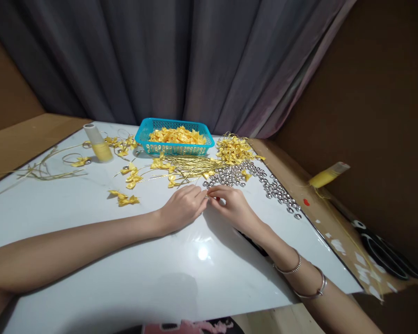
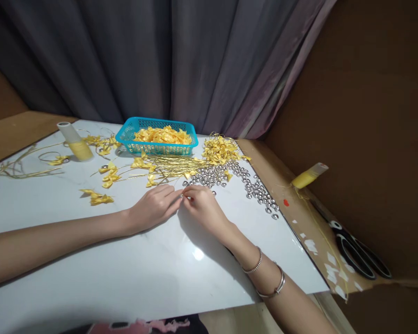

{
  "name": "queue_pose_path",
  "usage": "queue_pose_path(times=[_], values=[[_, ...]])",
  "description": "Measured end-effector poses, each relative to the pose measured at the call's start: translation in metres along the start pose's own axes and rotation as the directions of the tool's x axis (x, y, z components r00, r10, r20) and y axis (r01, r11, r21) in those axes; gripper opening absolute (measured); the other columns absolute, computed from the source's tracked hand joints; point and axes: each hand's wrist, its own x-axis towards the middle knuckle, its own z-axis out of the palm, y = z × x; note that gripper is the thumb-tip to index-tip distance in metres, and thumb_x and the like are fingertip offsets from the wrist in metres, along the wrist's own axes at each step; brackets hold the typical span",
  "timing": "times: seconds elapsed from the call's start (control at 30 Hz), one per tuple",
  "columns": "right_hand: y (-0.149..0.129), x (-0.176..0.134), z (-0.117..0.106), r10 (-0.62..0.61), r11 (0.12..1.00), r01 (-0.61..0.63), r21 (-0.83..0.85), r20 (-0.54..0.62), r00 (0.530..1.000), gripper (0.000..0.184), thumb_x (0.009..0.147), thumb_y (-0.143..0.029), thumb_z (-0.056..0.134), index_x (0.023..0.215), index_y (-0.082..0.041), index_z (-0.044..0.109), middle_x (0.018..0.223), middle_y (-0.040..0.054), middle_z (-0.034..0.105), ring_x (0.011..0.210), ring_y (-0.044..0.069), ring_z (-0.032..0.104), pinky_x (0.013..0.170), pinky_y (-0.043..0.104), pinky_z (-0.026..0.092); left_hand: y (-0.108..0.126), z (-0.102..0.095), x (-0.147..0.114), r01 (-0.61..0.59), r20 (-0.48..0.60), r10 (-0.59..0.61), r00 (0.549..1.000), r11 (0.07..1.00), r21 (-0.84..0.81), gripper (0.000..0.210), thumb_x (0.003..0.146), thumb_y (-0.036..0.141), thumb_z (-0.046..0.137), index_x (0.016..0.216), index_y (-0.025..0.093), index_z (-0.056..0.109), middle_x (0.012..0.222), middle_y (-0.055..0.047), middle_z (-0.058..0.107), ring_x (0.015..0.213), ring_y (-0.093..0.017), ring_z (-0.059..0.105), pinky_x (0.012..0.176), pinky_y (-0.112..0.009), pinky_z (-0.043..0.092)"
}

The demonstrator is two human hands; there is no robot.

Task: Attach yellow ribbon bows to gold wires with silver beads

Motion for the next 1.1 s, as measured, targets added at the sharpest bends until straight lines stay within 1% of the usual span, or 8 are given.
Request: queue_pose_path(times=[0.13,0.33,0.53,0.67,0.8,1.1], values=[[0.0002,-0.0003,0.0009,0.015,1.000,-0.015,0.012,-0.005,1.000,0.021,0.076,0.002,0.053,0.075,-0.012,0.069,0.086,0.0083,0.070,0.077,0.018,0.065,0.068,0.026,0.049,0.0000,0.0005,-0.0002,-0.025,-0.014,0.025,1.000,1.000,0.018,0.027,0.093,0.019,0.036,0.086,0.010,0.060,0.070,-0.007,0.059,0.069,-0.021,0.056,0.063,-0.032,0.045],[-0.0009,-0.0007,0.0021,0.039,0.999,-0.039,0.004,0.000,0.999,0.020,0.076,0.002,0.054,0.075,-0.010,0.070,0.086,0.0094,0.070,0.077,0.019,0.065,0.069,0.027,0.049,-0.0004,0.0024,-0.0011,-0.044,0.008,0.044,0.999,0.998,0.035,0.027,0.093,0.017,0.035,0.083,0.010,0.059,0.070,-0.007,0.058,0.068,-0.021,0.055,0.064,-0.032,0.044],[-0.0007,-0.0006,0.0030,0.056,0.998,-0.056,0.005,0.007,0.998,0.021,0.077,0.001,0.053,0.074,-0.012,0.069,0.085,0.0082,0.070,0.077,0.018,0.065,0.070,0.027,0.049,-0.0004,0.0030,0.0000,-0.054,0.015,0.053,0.998,0.997,0.057,0.028,0.093,0.017,0.035,0.078,0.011,0.059,0.069,-0.006,0.057,0.067,-0.021,0.054,0.062,-0.032,0.043],[-0.0001,-0.0015,0.0036,0.057,0.998,-0.057,0.007,0.001,0.998,0.022,0.077,0.001,0.053,0.073,-0.014,0.069,0.084,0.0068,0.070,0.076,0.018,0.065,0.070,0.026,0.049,-0.0009,0.0039,0.0007,-0.067,0.014,0.067,0.998,0.995,0.071,0.027,0.093,0.016,0.037,0.079,0.011,0.060,0.068,-0.006,0.057,0.066,-0.021,0.053,0.063,-0.032,0.042],[-0.0005,-0.0015,0.0038,0.077,0.997,-0.077,0.000,0.010,0.997,0.021,0.077,0.000,0.053,0.074,-0.013,0.069,0.084,0.0077,0.070,0.077,0.018,0.065,0.070,0.027,0.049,-0.0009,0.0042,0.0007,-0.083,-0.004,0.083,0.997,0.992,0.095,0.026,0.093,0.015,0.037,0.080,0.011,0.060,0.067,-0.006,0.056,0.066,-0.021,0.052,0.062,-0.032,0.041],[-0.0019,-0.0003,0.0024,0.089,0.996,-0.088,-0.004,0.011,0.996,0.022,0.078,0.000,0.052,0.073,-0.013,0.068,0.085,0.0077,0.070,0.077,0.018,0.064,0.071,0.026,0.047,-0.0013,0.0052,-0.0001,-0.149,0.000,0.151,0.989,0.977,0.151,0.020,0.090,0.011,0.041,0.078,0.010,0.058,0.068,-0.006,0.054,0.066,-0.020,0.049,0.061,-0.031,0.037]])
